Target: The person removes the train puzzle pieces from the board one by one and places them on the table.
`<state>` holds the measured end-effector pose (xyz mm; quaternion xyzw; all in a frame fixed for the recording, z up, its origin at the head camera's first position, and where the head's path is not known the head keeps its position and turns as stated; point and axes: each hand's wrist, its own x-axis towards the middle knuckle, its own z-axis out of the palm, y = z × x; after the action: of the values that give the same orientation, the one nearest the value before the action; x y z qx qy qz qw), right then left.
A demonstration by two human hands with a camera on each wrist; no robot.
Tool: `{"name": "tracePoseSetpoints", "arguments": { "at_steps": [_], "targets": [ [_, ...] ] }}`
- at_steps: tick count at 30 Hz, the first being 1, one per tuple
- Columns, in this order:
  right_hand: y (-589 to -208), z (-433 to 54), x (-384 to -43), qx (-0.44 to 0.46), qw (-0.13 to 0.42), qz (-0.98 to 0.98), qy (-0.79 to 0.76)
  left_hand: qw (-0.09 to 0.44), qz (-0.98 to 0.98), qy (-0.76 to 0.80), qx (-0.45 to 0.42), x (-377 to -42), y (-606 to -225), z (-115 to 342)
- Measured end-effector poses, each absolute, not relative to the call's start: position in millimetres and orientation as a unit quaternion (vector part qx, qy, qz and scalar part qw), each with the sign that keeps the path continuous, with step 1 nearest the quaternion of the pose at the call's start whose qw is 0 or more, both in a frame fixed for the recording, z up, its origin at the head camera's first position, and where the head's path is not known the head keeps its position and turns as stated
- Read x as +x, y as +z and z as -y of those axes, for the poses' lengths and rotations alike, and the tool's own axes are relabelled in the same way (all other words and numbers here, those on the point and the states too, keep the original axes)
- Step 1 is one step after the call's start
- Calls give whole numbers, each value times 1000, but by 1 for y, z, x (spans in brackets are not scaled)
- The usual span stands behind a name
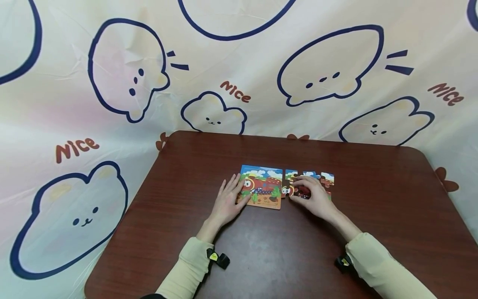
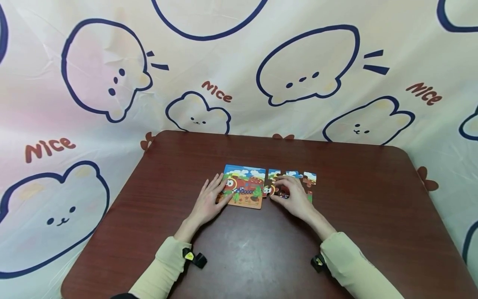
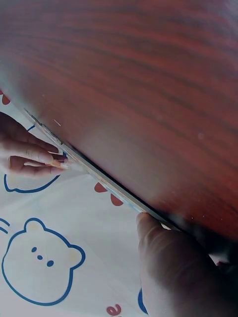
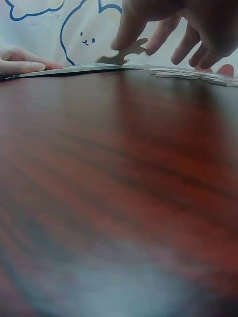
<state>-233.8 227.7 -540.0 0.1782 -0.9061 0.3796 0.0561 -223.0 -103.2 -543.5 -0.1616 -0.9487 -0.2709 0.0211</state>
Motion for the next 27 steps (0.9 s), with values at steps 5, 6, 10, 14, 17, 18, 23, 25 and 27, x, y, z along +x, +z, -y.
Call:
{"name": "tracePoseSetpoints", "arguments": {
  "at_steps": [5, 6, 10, 14, 17, 18, 23, 25, 27],
  "targets": [
    [-561, -243, -243, 183, 60, 917, 350, 21, 948, -273, -161, -223, -544, 103],
    [-561, -244, -243, 184, 58, 917, 348, 21, 948, -274, -161, -223, -544, 103],
    [-553, -242, -239, 187, 53, 922, 334, 24, 947, -279, -158, -223, -546, 102],
    [-534, -235, -231, 173, 27, 933, 316, 25, 947, -283, -151, -224, -548, 102],
    [-527, -233, -229, 170, 16, 936, 309, 28, 946, -289, -146, -224, -548, 102],
    [-528, -234, -229, 171, 17, 936, 308, 29, 945, -291, -144, -224, -547, 102],
    [-529, -234, -231, 176, 21, 937, 302, 34, 944, -295, -141, -224, -547, 102],
    [-530, -234, -232, 176, 21, 938, 298, 34, 944, -296, -141, -224, -547, 102],
    [-530, -233, -232, 174, 22, 938, 298, 34, 943, -298, -141, -224, -547, 102]
  ]
}}
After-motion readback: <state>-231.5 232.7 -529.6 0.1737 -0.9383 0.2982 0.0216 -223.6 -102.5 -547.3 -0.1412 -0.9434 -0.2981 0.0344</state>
